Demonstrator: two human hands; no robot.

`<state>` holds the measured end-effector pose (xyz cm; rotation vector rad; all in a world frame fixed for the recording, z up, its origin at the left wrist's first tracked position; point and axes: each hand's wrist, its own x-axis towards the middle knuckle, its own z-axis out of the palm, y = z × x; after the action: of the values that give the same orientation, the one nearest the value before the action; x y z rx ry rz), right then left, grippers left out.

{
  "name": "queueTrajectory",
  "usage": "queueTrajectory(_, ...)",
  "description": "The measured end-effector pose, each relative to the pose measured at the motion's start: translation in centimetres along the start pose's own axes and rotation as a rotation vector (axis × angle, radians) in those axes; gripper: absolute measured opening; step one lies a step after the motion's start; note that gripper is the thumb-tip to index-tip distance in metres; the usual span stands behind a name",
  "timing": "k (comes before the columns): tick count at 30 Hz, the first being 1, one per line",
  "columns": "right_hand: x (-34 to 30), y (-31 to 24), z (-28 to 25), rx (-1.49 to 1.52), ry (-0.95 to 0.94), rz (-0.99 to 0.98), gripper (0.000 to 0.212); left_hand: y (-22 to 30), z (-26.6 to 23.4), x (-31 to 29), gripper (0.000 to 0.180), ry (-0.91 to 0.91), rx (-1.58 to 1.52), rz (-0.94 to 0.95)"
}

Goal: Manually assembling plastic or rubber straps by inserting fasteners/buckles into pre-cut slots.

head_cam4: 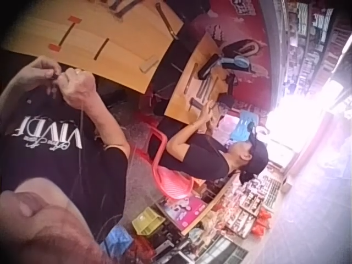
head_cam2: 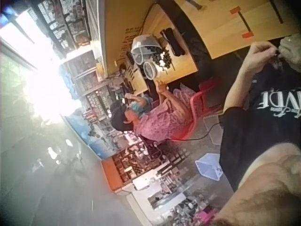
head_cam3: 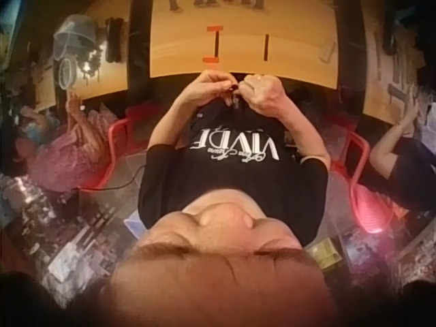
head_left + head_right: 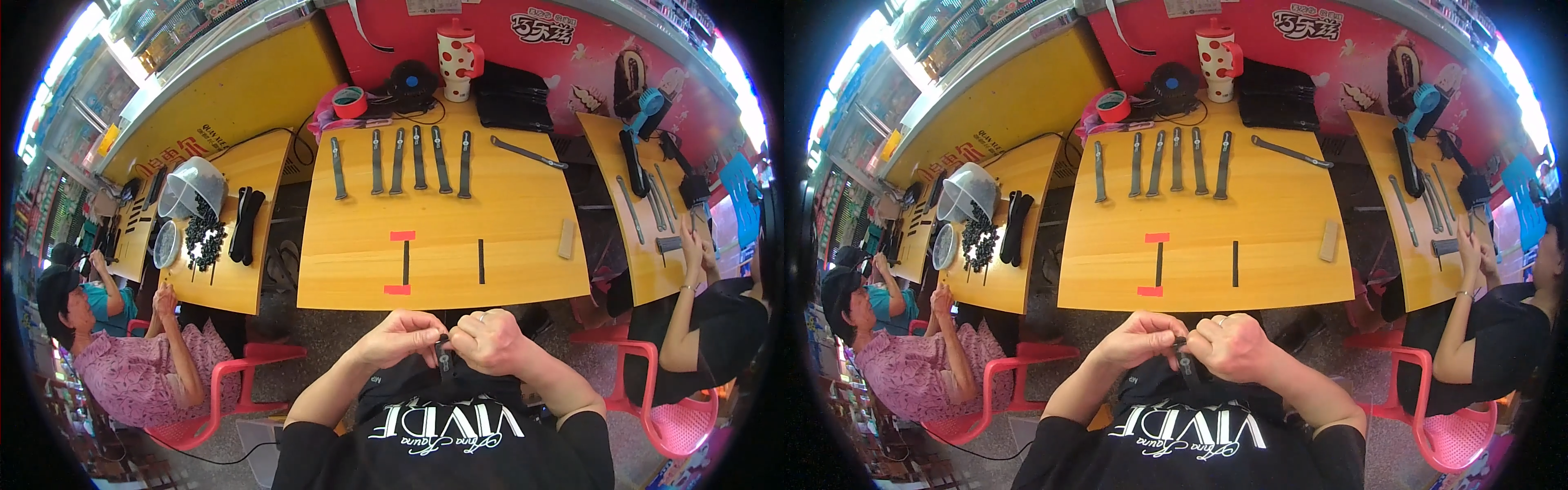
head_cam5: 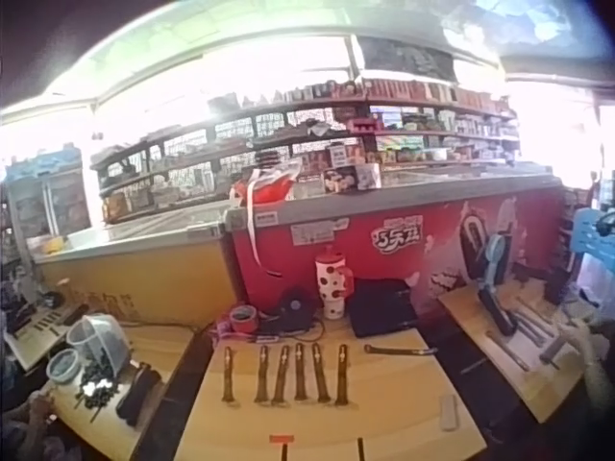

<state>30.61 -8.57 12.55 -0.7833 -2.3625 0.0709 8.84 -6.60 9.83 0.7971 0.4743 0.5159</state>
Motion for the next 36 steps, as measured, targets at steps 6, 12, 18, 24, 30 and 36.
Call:
queueTrajectory(6, -0.1, -0.1, -0.1, 0.110, -0.028, 0.003, 0.031, 0.3, -0.5, 0.1, 0.019, -0.019, -0.034, -0.121)
queueTrajectory(12, 0.2, -0.6, -0.7, 0.222, -0.042, 0.038, 0.037, 0.4, 0.4, 0.1, 0.019, -0.095, -0.122, -0.183)
queueTrajectory(18, -0.3, -0.6, -0.3, 0.021, -0.021, -0.080, 0.032, -0.5, 2.4, -0.2, 0.021, 0.158, 0.039, -0.114)
queueTrajectory(24, 0.2, -3.1, -1.4, 0.021, 0.210, -0.289, 0.037, 0.4, -1.5, 0.7, 0.021, 0.637, 0.217, 0.399)
queueTrajectory(30, 0.0, -3.0, -5.4, 0.437, 0.290, -0.250, 0.036, 6.8, -9.1, -4.3, 0.026, 1.041, 0.275, 0.700)
queueTrajectory(36, -1.9, -1.8, -7.8, 0.606, 0.554, -0.304, 0.039, 10.5, -17.2, -5.8, 0.032, 1.446, 0.744, 0.558)
